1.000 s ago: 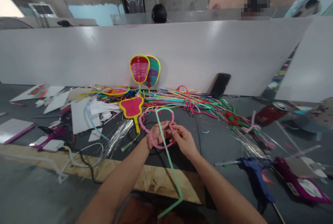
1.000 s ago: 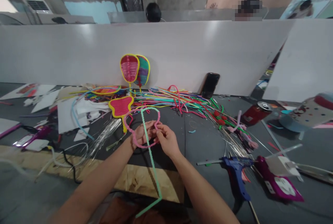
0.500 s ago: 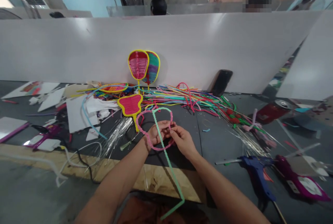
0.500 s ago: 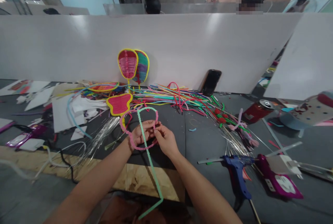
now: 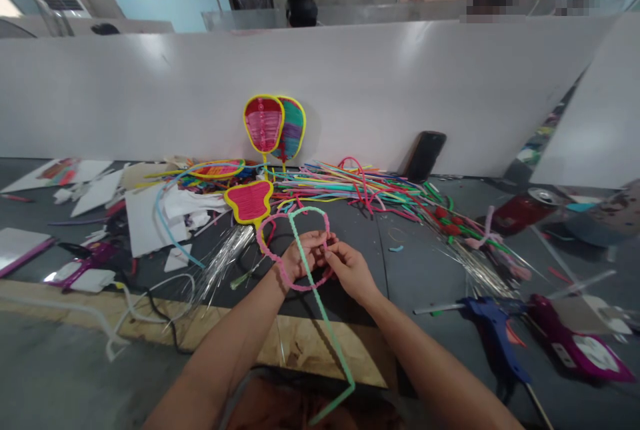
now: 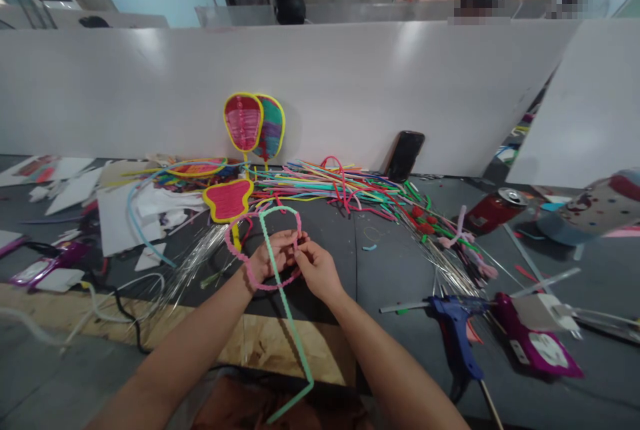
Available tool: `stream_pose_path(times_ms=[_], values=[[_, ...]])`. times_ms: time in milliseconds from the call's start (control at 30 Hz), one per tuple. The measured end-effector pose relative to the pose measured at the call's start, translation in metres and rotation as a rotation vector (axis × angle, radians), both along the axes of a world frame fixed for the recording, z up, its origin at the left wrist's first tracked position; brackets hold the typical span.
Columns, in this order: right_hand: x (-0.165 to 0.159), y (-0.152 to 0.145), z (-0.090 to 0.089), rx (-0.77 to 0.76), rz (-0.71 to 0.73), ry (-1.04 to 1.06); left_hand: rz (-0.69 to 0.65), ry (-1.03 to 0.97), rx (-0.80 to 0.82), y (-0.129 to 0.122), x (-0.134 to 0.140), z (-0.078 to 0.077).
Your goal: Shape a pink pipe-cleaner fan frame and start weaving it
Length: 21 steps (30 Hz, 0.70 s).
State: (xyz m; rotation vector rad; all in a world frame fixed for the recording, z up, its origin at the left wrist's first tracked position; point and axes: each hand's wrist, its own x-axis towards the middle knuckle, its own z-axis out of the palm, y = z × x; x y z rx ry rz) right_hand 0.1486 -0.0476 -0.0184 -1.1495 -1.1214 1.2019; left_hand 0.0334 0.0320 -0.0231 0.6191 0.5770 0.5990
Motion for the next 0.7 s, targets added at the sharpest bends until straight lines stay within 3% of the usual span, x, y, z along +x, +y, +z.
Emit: stream_pose_path(times_ms=[500, 700], values=[[-0.001, 0.001, -0.002, -0.019, -0.016, 0.049, -0.001, -0.003, -0.015, -0.001, 0.001, 0.004], [0.000, 0.000, 0.000, -0.022, -0.053, 0.051, -0.108, -0.034, -0.011, -0.003, -0.002, 0.010]])
